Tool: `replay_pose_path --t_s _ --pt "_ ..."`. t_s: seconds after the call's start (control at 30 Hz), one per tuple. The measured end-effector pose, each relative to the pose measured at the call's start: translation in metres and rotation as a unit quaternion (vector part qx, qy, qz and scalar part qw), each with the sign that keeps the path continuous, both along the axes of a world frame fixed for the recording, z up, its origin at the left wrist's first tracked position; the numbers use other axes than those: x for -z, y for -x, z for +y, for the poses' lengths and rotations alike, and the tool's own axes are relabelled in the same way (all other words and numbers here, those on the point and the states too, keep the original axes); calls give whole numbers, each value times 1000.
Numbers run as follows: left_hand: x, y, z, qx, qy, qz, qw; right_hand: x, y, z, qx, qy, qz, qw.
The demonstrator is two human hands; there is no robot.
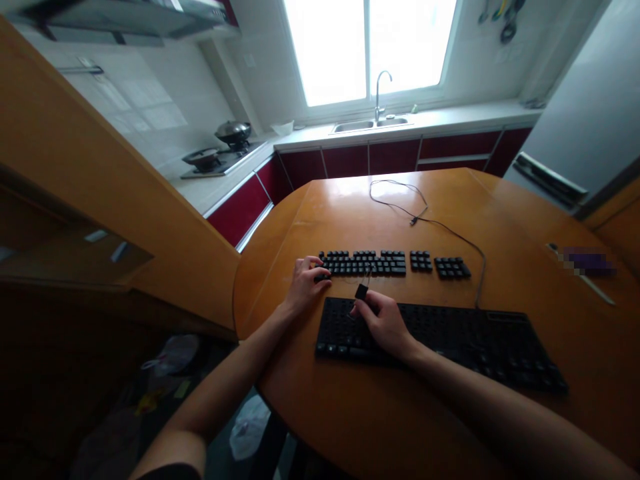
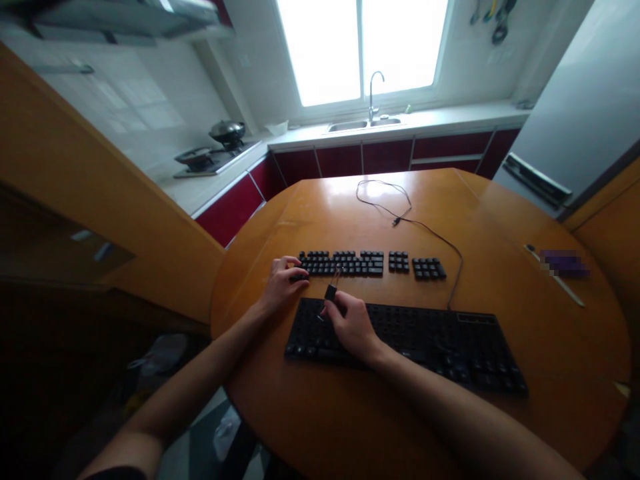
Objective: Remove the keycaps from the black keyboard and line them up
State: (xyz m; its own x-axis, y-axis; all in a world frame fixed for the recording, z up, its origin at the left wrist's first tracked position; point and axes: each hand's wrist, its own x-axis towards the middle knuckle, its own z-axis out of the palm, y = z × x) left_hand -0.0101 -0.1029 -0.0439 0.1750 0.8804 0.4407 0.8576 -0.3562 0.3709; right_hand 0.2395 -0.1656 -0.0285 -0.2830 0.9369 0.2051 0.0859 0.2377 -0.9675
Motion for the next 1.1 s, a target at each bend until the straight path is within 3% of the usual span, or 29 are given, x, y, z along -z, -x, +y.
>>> replay_pose_path --t_s 0.43,0.63,0.83,1.1 --pt "-2 1 -1 -14 2 -24 1000 3 0 1 -7 5 3 1000" --pt "-1 2 1 -18 1 -23 1000 -1 -1 -1 -7 -48 -7 999" --pt "-3 1 -1 -17 -6 -33 999 -2 -2 -2 -12 -54 -12 998" --pt "-8 -8 -8 -15 -30 -46 998 -7 -14 -8 -88 -114 -93 985"
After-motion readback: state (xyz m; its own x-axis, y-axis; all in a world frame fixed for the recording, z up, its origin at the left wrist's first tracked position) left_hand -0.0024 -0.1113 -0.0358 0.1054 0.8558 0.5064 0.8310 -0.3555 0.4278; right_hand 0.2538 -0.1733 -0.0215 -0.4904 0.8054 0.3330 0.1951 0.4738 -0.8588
